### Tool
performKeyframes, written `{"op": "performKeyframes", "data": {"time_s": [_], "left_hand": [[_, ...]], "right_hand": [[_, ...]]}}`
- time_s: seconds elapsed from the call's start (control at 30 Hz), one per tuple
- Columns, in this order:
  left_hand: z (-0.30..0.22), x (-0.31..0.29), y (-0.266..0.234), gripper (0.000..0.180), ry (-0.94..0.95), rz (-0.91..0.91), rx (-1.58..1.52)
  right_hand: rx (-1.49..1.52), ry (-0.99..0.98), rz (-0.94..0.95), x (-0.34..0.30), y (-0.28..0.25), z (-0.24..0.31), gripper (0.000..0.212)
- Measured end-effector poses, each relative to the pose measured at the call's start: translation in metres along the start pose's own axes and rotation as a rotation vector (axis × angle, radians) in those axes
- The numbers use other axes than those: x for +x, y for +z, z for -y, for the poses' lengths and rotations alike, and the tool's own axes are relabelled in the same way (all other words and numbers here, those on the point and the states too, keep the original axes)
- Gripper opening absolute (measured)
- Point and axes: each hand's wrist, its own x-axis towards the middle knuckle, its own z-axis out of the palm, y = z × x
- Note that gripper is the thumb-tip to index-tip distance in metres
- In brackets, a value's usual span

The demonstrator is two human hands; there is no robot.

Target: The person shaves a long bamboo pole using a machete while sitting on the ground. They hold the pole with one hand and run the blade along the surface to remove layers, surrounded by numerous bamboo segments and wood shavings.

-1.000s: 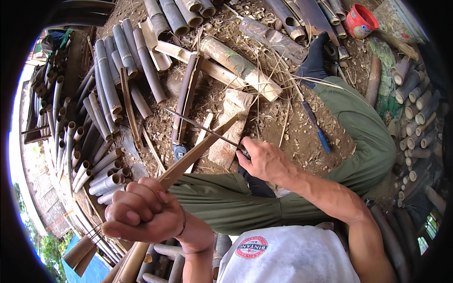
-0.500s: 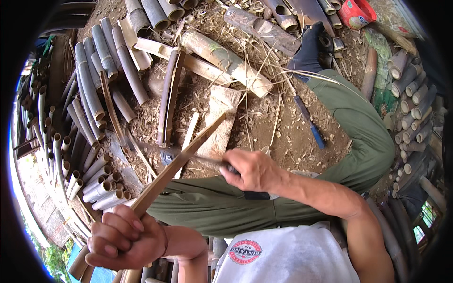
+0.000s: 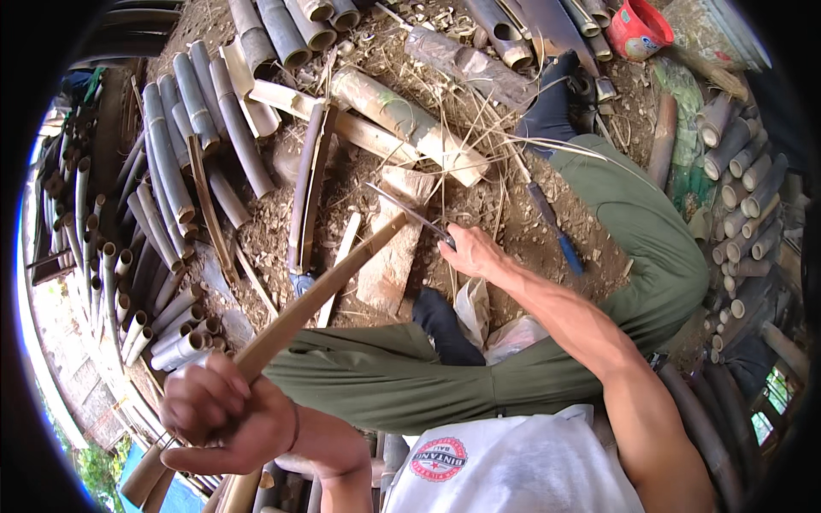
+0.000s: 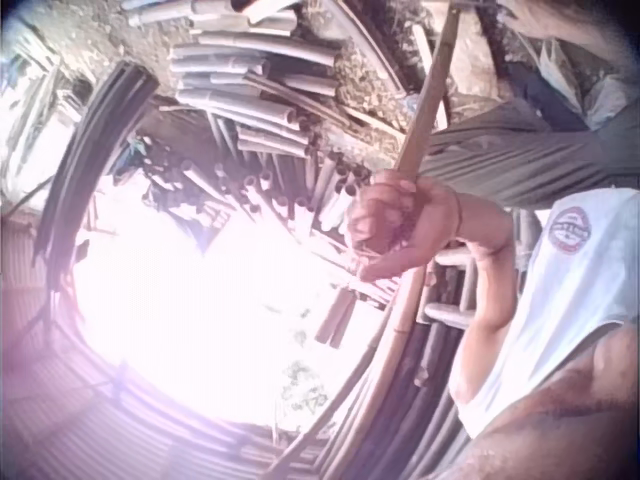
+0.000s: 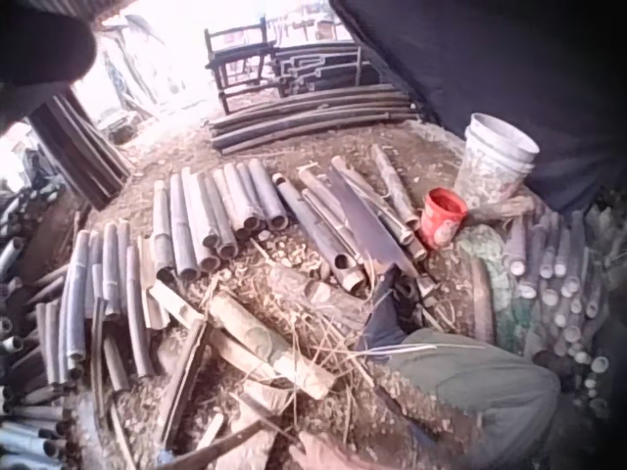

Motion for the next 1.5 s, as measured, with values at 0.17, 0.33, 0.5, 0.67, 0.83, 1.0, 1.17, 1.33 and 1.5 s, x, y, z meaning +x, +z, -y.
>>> {"op": "performKeyframes", "data": {"time_s": [0.17, 0.33, 0.5, 0.67, 0.83, 1.0, 1.17, 1.33, 1.5], "left_hand": [[0.011, -0.020, -0.002, 0.052, 0.141, 0.060, 0.176], [0.002, -0.029, -0.001, 0.041, -0.042, 0.449, -0.182], [0.001, -0.028, -0.005, 0.037, -0.062, 0.459, -0.189], [0.001, -0.025, -0.009, 0.036, -0.081, 0.390, -0.202], [0.004, -0.022, -0.012, 0.036, -0.101, 0.395, -0.206], [0.006, -0.018, -0.018, 0.036, -0.100, 0.323, -0.194], [0.004, -0.015, -0.024, 0.035, -0.120, 0.314, -0.216], [0.001, -0.019, -0.016, 0.035, -0.055, 0.234, -0.175], [0.007, -0.010, -0.031, 0.034, -0.113, 0.181, -0.202]], "right_hand": [[0.147, 0.147, 0.118, -0.065, -0.037, 0.065, 0.037], [0.139, -0.620, -0.235, -0.126, -0.047, 0.132, 0.029], [0.178, -0.342, -0.050, -0.095, -0.029, 0.091, 0.027], [0.257, -0.767, -0.259, -0.114, -0.029, 0.138, 0.031], [0.045, -0.114, -0.040, -0.048, -0.015, 0.063, 0.028], [0.084, -0.633, -0.280, -0.067, 0.003, 0.078, 0.023], [0.194, -0.410, -0.190, -0.062, 0.002, 0.073, 0.022], [-0.075, -0.270, -0.171, -0.014, 0.026, 0.007, 0.024], [0.010, -0.003, 0.021, -0.019, 0.005, -0.004, 0.033]]}}
